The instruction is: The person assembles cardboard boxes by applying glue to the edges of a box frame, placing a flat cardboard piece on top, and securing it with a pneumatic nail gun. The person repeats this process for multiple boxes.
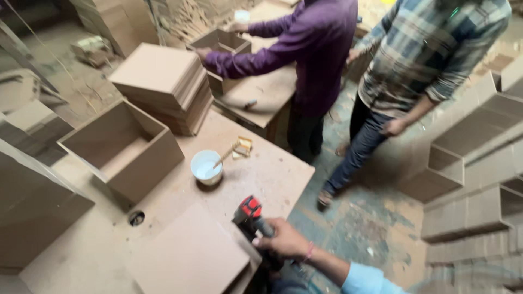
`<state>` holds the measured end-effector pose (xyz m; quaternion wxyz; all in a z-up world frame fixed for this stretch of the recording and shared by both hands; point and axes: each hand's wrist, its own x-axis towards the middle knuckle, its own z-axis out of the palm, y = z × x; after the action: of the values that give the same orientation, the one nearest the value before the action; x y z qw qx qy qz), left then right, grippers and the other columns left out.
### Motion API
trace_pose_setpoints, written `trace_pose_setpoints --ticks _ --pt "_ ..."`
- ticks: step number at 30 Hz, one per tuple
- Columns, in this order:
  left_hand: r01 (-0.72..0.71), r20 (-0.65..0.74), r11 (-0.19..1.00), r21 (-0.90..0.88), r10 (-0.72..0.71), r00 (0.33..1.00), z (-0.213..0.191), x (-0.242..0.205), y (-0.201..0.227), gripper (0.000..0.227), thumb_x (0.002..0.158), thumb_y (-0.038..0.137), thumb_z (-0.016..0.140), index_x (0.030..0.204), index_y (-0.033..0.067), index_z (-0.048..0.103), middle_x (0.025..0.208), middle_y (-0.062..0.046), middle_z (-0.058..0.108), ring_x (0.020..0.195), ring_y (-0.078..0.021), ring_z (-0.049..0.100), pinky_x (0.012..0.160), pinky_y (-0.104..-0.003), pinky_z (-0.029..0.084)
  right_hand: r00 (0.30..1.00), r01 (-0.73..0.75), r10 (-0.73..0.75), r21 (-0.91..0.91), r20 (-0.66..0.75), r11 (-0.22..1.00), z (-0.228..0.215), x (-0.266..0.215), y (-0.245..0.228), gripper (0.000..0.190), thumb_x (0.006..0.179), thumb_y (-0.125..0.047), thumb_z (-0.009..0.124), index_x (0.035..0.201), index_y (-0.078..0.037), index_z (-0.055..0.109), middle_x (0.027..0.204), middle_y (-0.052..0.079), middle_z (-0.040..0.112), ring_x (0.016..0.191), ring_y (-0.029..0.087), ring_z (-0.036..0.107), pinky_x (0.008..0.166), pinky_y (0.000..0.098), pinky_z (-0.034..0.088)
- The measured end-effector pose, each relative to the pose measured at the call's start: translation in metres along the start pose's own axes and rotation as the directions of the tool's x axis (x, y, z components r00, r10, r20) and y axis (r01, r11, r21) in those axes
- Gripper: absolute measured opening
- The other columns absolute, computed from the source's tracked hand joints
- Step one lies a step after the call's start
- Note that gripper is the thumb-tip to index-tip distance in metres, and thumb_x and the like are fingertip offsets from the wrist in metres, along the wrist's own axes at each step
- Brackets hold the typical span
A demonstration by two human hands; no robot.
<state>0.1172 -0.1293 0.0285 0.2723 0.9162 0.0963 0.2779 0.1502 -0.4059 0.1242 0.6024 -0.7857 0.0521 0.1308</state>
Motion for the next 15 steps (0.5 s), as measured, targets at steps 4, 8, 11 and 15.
trace_pose_setpoints --ticks 4,8,11,15 --pt "-0.036 -0.038 0.998 0.052 0.038 0.999 -0.04 -0.034 -0.022 0.072 0.066 0.038 0.086 0.126 0.0057 0.066 0.138 -0.032 0.059 0.126 -0.0476 0.054 0.104 -0.056 0.044 0.98 -0.199 0.198 0.061 0.021 0.978 -0.026 -0.03 -0.007 0.024 0.082 -0.019 0.082 0.096 -0.005 0.068 0.072 0.001 0.06 0.063 0.011 0.055 0.056 0.0315 0.048" --pt "0.016 0.04 1.0 0.009 -0.016 0.999 -0.044 -0.058 -0.026 0.076 0.069 0.039 0.088 0.131 0.0031 0.064 0.138 -0.031 0.058 0.128 -0.0481 0.053 0.106 -0.057 0.042 0.965 -0.262 0.262 -0.086 -0.011 0.961 -0.038 -0.059 -0.025 0.016 0.083 -0.019 0.08 0.084 -0.005 0.07 0.062 0.0 0.063 0.055 0.008 0.058 0.05 0.0275 0.047" --pt "-0.009 0.043 0.991 -0.134 0.015 0.999 -0.041 -0.062 -0.033 0.075 0.077 0.034 0.086 0.14 0.0011 0.06 0.148 -0.034 0.05 0.132 -0.0502 0.051 0.11 -0.056 0.041 0.961 -0.274 0.276 -0.048 0.031 0.961 -0.034 -0.073 -0.036 0.025 0.084 -0.019 0.08 0.078 -0.002 0.063 0.059 0.001 0.057 0.049 0.009 0.05 0.043 0.0285 0.039" --pt "-0.042 0.04 0.994 -0.1 0.046 0.998 -0.043 -0.062 -0.035 0.073 0.078 0.032 0.086 0.139 0.0012 0.06 0.147 -0.035 0.051 0.127 -0.0489 0.055 0.106 -0.054 0.043 0.952 -0.299 0.304 -0.099 0.04 0.949 -0.023 -0.076 -0.045 0.027 0.084 -0.021 0.08 0.077 -0.002 0.063 0.055 0.003 0.058 0.044 0.011 0.048 0.04 0.0299 0.036"
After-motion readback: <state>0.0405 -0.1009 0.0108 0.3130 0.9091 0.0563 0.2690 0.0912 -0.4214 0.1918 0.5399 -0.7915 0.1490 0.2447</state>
